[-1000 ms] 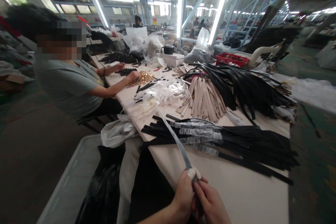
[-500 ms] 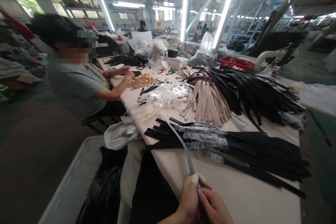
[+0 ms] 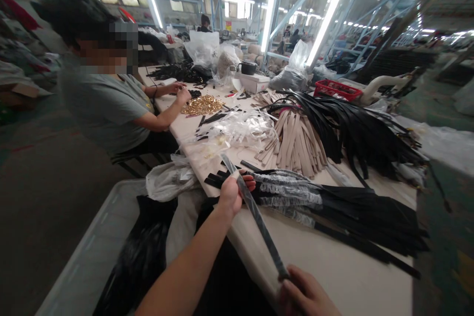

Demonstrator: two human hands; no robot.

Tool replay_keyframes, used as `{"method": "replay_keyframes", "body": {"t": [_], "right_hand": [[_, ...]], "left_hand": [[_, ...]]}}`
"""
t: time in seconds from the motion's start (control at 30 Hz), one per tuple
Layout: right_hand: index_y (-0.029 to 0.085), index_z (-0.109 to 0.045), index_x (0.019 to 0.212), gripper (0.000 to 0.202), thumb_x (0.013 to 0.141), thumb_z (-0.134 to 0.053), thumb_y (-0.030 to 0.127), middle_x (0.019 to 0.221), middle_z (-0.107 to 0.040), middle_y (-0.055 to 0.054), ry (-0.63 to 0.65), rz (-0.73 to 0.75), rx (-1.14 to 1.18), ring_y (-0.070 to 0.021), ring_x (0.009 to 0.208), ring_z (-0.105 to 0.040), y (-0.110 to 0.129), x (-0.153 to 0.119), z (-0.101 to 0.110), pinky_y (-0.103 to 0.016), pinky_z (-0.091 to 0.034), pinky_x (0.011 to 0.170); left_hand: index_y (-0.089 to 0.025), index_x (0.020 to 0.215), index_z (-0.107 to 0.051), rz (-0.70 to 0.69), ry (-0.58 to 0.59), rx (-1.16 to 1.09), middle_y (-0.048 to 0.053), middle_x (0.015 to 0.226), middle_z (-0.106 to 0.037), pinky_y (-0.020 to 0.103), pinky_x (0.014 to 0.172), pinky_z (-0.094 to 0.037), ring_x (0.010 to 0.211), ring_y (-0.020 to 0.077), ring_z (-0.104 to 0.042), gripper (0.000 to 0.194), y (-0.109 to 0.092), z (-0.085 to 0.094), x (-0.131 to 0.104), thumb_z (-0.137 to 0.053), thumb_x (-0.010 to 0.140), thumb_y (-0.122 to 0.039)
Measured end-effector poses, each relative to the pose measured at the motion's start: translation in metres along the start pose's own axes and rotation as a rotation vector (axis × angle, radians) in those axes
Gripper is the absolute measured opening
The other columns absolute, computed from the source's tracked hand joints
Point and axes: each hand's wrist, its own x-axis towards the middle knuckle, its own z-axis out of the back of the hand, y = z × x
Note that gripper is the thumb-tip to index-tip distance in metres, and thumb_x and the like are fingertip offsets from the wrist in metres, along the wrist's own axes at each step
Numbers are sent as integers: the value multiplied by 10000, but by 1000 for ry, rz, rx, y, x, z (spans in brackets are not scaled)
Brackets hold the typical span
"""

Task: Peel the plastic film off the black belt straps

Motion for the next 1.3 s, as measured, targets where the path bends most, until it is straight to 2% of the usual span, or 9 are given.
{"method": "replay_keyframes", "body": {"t": [0.1,0.17,0.3,0.4,0.57,0.73,0.93,1.17,1.3], "right_hand": [[197,-503,1292,580,912,-520,634,1079,-705,-112,-77,110,154,-230,881,-704,35,22,-7,-365,-529,823],[190,-507,1276,539,924,-532,596,1076,-701,-112,-158,212,154,-231,927,-701,61,47,-16,-372,-522,864],[175,-563,942,409,935,-509,580,659,-629,10,-277,299,136,-101,446,-552,94,92,-32,-210,-420,443],[174,-541,851,417,950,-470,573,511,-522,67,-268,285,121,-49,315,-366,93,101,-39,-169,-237,331],[170,-552,928,422,950,-453,579,591,-607,35,-150,280,130,-69,367,-476,89,97,-46,-166,-331,368],[182,-548,845,445,968,-412,587,514,-525,61,-257,330,26,-55,325,-383,101,113,-47,-169,-257,329],[184,-550,809,449,961,-430,589,551,-543,34,-315,360,-5,-80,392,-459,95,121,-41,-179,-325,360],[179,-554,854,480,965,-394,618,505,-533,60,-222,303,-13,-57,314,-379,89,117,-44,-166,-245,322],[174,-560,816,499,987,-344,590,519,-542,41,-270,329,-77,-72,329,-409,92,121,-42,-181,-286,332]], "left_hand": [[-161,954,-614,-47,57,-22,54,726,-711,361,703,-560,630,195,-692,171,16,-8,-6,-585,884,-314],[-159,938,-633,-67,135,-14,66,757,-718,338,701,-550,680,201,-693,208,30,-13,-20,-621,865,-354],[-145,920,-672,40,250,141,97,814,-732,243,494,-445,645,194,-669,257,38,-16,-39,-651,835,-387],[-149,1038,-653,7,275,97,93,810,-736,261,519,-465,681,218,-685,322,14,-18,-28,-635,854,-413],[-160,911,-629,-257,203,-2,52,723,-704,334,709,-539,722,213,-691,261,-23,-23,-4,-606,895,-420],[-167,799,-646,-231,173,107,65,759,-709,328,725,-533,703,202,-677,280,8,-23,-24,-640,864,-439],[-172,843,-699,-95,150,261,92,826,-737,277,571,-478,630,196,-657,259,53,1,-54,-632,848,-422],[-166,1058,-660,-119,208,59,108,876,-744,304,642,-512,719,222,-697,328,15,-3,-28,-628,854,-422],[-166,917,-679,-98,219,240,101,858,-744,251,461,-432,499,152,-610,326,29,-5,-33,-594,868,-477]]}}
